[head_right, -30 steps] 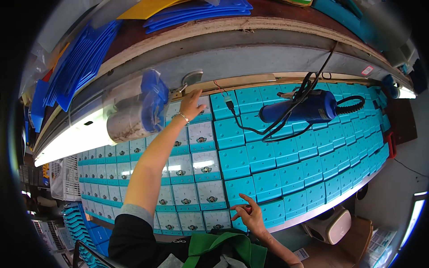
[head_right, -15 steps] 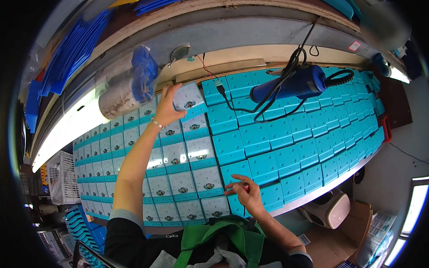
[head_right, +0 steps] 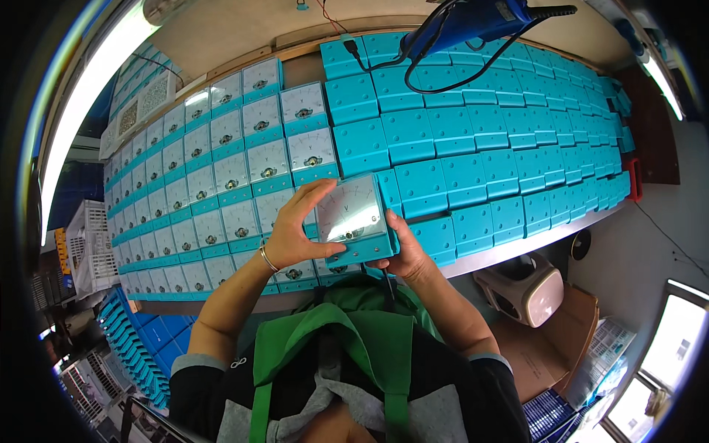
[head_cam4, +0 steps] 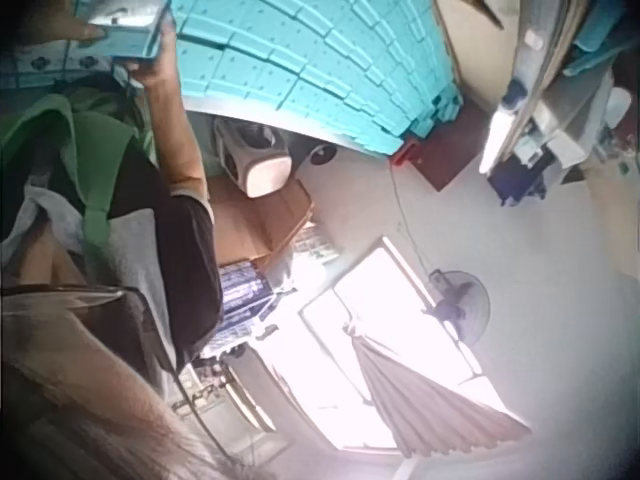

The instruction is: The person repeatedly picks up small teal boxes from a table, opens them, and uses a screwdriver to tighten a screw on a meter-like device inside. They then close the boxes and place them back on the table. The process is repeated for multiple units.

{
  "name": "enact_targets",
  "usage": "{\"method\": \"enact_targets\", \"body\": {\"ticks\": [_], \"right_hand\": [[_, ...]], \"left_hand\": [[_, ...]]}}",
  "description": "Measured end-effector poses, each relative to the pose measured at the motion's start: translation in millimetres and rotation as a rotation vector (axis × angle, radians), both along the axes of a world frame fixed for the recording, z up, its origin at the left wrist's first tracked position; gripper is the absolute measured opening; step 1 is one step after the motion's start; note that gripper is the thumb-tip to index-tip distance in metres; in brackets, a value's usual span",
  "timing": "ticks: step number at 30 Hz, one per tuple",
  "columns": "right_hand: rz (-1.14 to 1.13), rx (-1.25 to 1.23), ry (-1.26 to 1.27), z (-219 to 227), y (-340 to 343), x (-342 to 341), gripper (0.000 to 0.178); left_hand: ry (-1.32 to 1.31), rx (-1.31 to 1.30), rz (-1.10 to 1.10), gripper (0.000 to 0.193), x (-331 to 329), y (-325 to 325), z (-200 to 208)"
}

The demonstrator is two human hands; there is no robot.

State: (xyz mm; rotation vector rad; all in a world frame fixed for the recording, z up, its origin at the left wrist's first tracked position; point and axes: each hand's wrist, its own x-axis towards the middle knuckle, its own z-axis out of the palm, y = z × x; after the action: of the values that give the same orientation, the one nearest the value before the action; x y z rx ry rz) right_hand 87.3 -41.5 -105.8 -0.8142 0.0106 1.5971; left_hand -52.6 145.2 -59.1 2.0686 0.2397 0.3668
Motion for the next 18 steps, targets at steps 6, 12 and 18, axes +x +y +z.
{"method": "enact_targets", "body": {"ticks": [6,12,18], "right_hand": [[0.315,-0.39,-1.817,9.3,-20.3,22.6,0.094],[0.244,-0.346,-1.626,21.0,-32.8,40.3,0.068],[-0.239,0.355,-1.131,118.5,-4.0,18.3,0.02]], "left_hand": [[0.046,-0.04,-0.042,0.105,-21.3,-8.8,18.4],[0.071,-0.003,-0.015,0.1,-26.4,-14.7,6.7],[0.058,0.058,0.009,0.096,-11.4,-14.9,3.8]]}}
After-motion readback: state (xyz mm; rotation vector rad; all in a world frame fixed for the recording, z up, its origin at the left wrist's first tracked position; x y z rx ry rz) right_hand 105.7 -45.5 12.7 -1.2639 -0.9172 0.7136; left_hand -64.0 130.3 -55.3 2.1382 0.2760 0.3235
